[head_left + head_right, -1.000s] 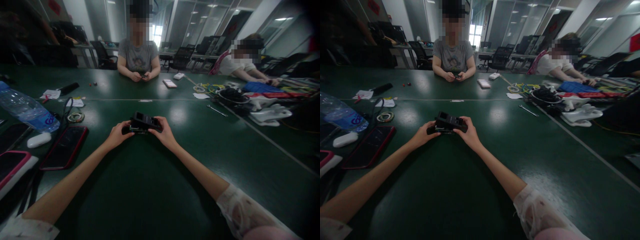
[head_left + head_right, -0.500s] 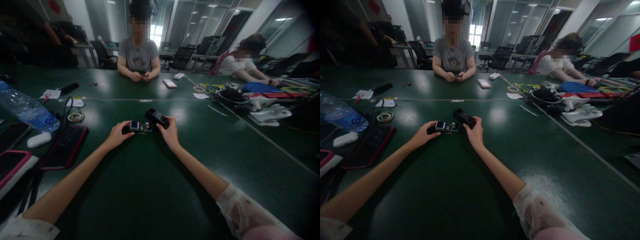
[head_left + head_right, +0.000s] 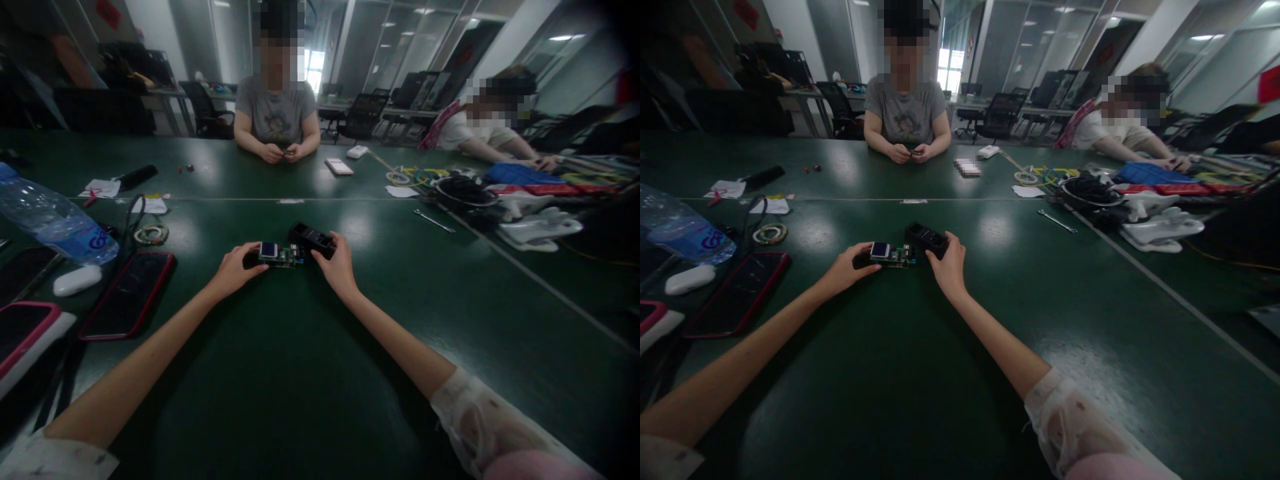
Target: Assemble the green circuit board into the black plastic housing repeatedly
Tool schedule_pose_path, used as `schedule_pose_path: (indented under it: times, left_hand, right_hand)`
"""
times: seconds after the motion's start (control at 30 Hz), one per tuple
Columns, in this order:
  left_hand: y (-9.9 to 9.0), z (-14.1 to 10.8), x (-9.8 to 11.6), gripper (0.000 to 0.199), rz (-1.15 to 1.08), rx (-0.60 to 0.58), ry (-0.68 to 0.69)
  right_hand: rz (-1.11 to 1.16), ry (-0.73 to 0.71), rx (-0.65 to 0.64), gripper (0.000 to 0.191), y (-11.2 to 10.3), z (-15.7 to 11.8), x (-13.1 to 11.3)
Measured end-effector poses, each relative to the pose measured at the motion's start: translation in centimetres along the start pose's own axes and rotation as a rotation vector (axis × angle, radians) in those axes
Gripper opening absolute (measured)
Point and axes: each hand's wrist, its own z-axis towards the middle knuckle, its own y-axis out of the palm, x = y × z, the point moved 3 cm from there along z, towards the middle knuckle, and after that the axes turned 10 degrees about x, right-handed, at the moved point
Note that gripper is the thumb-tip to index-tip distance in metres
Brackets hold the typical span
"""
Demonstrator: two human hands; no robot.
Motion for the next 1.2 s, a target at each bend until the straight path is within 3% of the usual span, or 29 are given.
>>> schedule_pose_path:
  times: [0.13, 0.37, 0.53, 0.63, 0.8, 1.2]
  left_hand:
    - [-0.1, -0.1, 0.3, 0.057, -0.007, 0.001, -0.008]
    - [-0.1, -0.2, 0.3, 0.056, -0.002, -0.002, -0.006]
    - [-0.2, -0.1, 0.5, 0.054, 0.001, 0.025, 0.027]
    - [-0.2, -0.1, 0.4, 0.054, 0.003, 0.025, 0.026]
    - [0.0, 0.0, 0.1, 0.056, 0.004, 0.011, 0.009]
    - [0.0, 0.0, 0.2, 0.054, 0.031, 0.046, 0.04]
  right_hand:
    - [-0.019, -0.03, 0.036, 0.064, 0.0, -0.1, 0.3]
    - [-0.007, -0.026, 0.008, 0.048, 0.2, 0.1, 0.4]
    - [0.154, 0.016, 0.051, 0.05, 0.1, 0.2, -0.3]
    - [0.251, -0.064, -0.014, 0.053, -0.1, -0.1, -1.8]
    - [0.228, -0.185, -0.168, 0.053, -0.2, -0.9, -3.7]
    - [0.218, -0.252, -0.301, 0.053, 0.2, -1.2, -4.0]
